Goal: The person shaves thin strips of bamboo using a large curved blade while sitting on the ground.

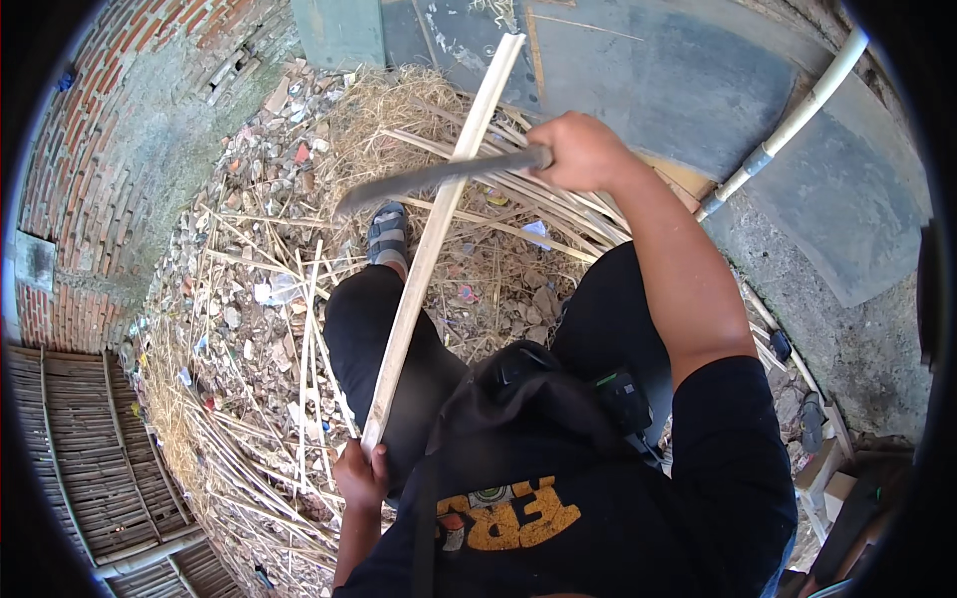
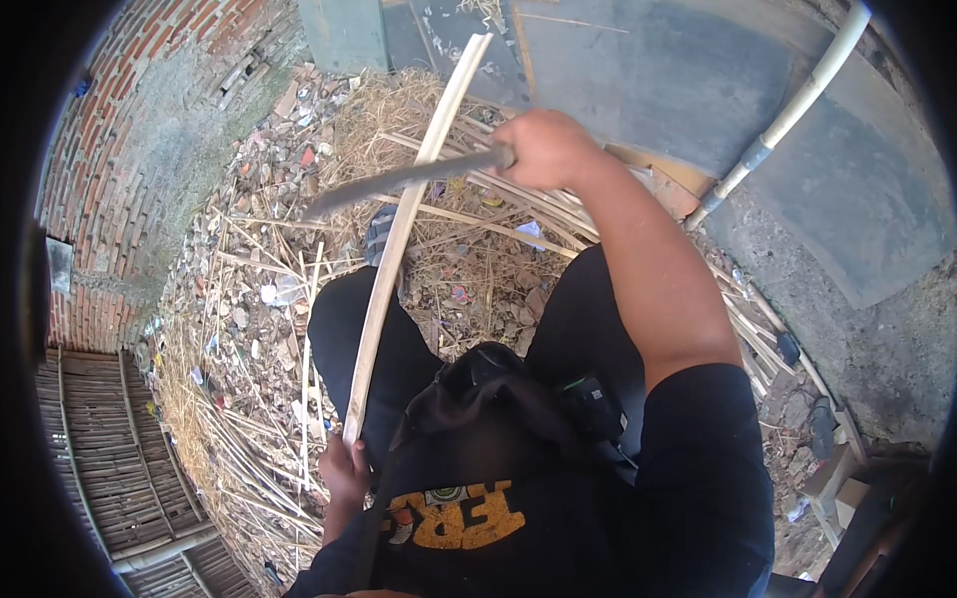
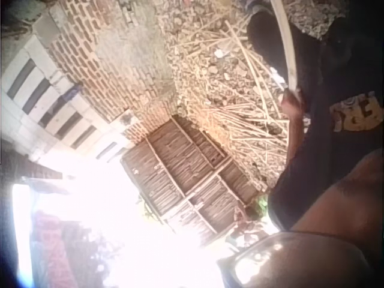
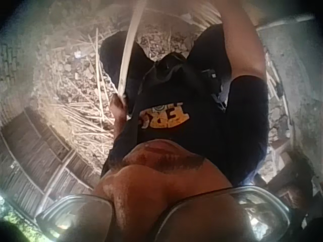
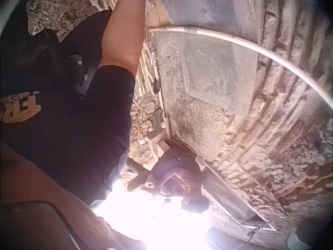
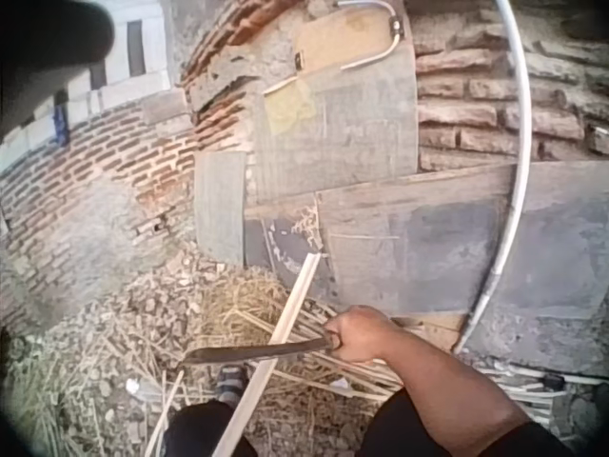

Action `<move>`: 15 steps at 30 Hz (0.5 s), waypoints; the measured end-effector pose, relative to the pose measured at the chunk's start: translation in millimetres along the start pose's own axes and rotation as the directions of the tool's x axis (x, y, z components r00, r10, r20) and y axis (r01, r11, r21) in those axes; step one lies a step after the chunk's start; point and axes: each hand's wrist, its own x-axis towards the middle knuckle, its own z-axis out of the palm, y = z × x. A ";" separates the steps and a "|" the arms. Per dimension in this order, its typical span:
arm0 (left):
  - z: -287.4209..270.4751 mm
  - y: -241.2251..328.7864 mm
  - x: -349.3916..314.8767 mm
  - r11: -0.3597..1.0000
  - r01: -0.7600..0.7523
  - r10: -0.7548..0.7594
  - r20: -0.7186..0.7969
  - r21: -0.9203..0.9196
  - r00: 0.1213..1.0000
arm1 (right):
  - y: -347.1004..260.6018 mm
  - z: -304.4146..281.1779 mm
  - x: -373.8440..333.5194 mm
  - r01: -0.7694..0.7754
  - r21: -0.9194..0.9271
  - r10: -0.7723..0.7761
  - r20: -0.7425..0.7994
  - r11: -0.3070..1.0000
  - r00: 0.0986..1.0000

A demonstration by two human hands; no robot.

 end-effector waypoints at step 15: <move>-3.9 8.5 3.4 0.997 0.056 -0.055 0.033 -0.045 0.998 | 16.4 8.1 3.6 -0.031 0.070 0.047 -0.228 0.997 0.972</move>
